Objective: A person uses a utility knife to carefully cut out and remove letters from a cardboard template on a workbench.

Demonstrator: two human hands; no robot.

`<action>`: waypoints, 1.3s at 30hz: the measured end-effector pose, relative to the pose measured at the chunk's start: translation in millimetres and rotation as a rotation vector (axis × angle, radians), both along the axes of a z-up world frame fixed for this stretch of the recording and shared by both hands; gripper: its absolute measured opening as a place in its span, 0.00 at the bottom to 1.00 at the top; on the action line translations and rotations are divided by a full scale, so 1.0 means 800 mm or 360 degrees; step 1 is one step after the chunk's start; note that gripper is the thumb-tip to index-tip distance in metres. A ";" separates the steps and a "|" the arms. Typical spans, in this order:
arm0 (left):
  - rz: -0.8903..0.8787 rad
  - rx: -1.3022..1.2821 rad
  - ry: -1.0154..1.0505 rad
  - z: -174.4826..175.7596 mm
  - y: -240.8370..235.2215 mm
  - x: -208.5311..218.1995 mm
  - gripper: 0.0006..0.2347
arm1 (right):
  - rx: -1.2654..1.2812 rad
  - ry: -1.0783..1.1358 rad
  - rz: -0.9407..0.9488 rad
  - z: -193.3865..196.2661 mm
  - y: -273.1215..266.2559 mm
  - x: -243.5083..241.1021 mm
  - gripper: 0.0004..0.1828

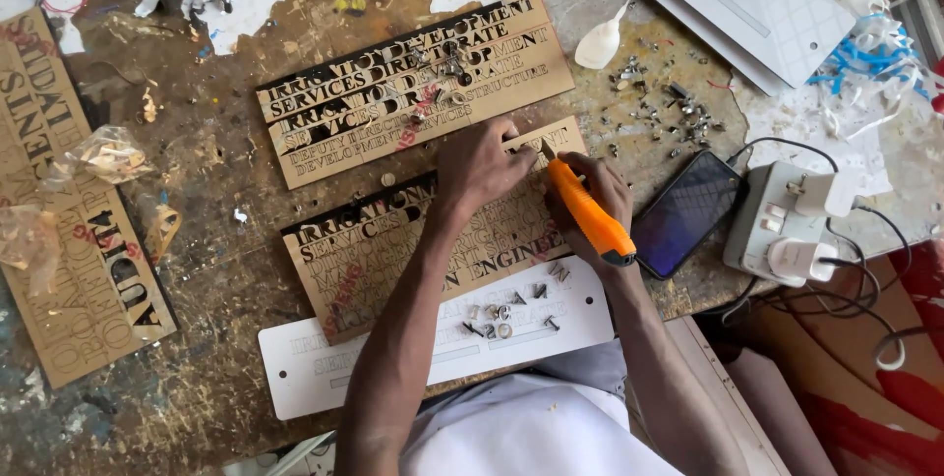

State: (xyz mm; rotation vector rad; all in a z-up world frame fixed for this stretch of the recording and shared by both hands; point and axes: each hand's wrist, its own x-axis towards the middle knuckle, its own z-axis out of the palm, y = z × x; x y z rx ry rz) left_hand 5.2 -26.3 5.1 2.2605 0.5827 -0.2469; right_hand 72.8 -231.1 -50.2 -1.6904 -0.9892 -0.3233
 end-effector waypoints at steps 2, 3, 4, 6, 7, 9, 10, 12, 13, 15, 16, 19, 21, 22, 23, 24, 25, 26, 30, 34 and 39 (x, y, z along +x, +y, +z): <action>0.0017 -0.0011 -0.0036 0.000 -0.001 -0.001 0.20 | -0.0012 -0.0042 -0.0011 0.004 0.003 0.000 0.19; 0.0034 -0.0020 -0.0070 0.000 -0.002 -0.002 0.19 | -0.0024 -0.0081 -0.0022 0.007 0.004 -0.001 0.18; 0.0032 -0.0025 -0.0068 0.000 -0.002 0.000 0.19 | -0.0028 -0.0079 -0.0024 0.005 0.004 -0.001 0.18; 0.0059 -0.0006 0.0026 -0.001 -0.001 0.004 0.22 | -0.0023 -0.0123 -0.0026 0.003 0.004 0.000 0.17; 0.0061 -0.0005 0.0023 -0.005 -0.001 0.003 0.22 | -0.0023 -0.0125 -0.0025 0.002 0.004 0.001 0.17; 0.0014 -0.0024 -0.0163 -0.013 -0.003 0.000 0.18 | -0.0040 -0.0140 -0.0037 0.000 0.003 0.001 0.16; 0.0014 -0.0025 -0.0164 -0.018 -0.002 0.002 0.18 | -0.0041 -0.0140 -0.0037 0.002 0.005 0.000 0.16; 0.0042 0.0023 -0.0325 -0.028 -0.001 0.007 0.14 | -0.0006 -0.0136 0.0016 0.005 0.006 0.000 0.18; 0.0041 0.0024 -0.0328 -0.030 0.000 0.008 0.14 | -0.0005 -0.0139 0.0015 0.004 0.007 0.001 0.18; 0.0049 -0.0034 -0.0378 -0.035 0.000 0.008 0.15 | -0.0008 -0.0170 -0.0002 0.003 0.006 0.001 0.18; 0.0048 -0.0037 -0.0376 -0.036 0.001 0.008 0.15 | -0.0012 -0.0169 -0.0004 0.002 0.006 0.000 0.18; 0.0013 -0.0025 -0.0367 -0.038 0.003 0.008 0.15 | -0.0013 -0.0157 -0.0005 -0.001 0.007 0.001 0.17; 0.0019 -0.0045 -0.0364 -0.038 0.002 0.009 0.15 | -0.0028 -0.0193 -0.0034 -0.002 0.008 0.001 0.18; 0.0017 -0.0049 -0.0361 -0.036 0.001 0.008 0.15 | -0.0031 -0.0189 -0.0037 -0.001 0.008 0.000 0.18; 0.0028 -0.0019 -0.0395 -0.035 0.000 0.007 0.15 | -0.0019 -0.0192 -0.0019 -0.001 0.008 0.001 0.17; 0.0040 0.0012 -0.0429 -0.033 -0.001 0.006 0.14 | -0.0008 -0.0194 -0.0002 0.000 0.008 0.001 0.16; 0.0040 0.0011 -0.0428 -0.034 0.000 0.006 0.14 | -0.0008 -0.0194 -0.0003 -0.001 0.008 0.003 0.16; 0.0032 0.0027 -0.0425 -0.035 0.000 0.007 0.14 | -0.0018 -0.0212 0.0002 -0.001 0.008 0.005 0.16; 0.0017 0.0074 -0.0432 -0.042 0.000 0.006 0.13 | -0.0041 -0.0255 -0.0005 0.002 0.009 0.005 0.14; 0.0019 0.0069 -0.0442 -0.039 0.000 0.005 0.13 | -0.0048 -0.0255 0.0001 0.000 0.009 0.005 0.14; 0.0074 -0.0092 -0.0361 -0.024 0.003 0.002 0.12 | -0.0058 0.0041 -0.0077 0.003 0.008 -0.001 0.15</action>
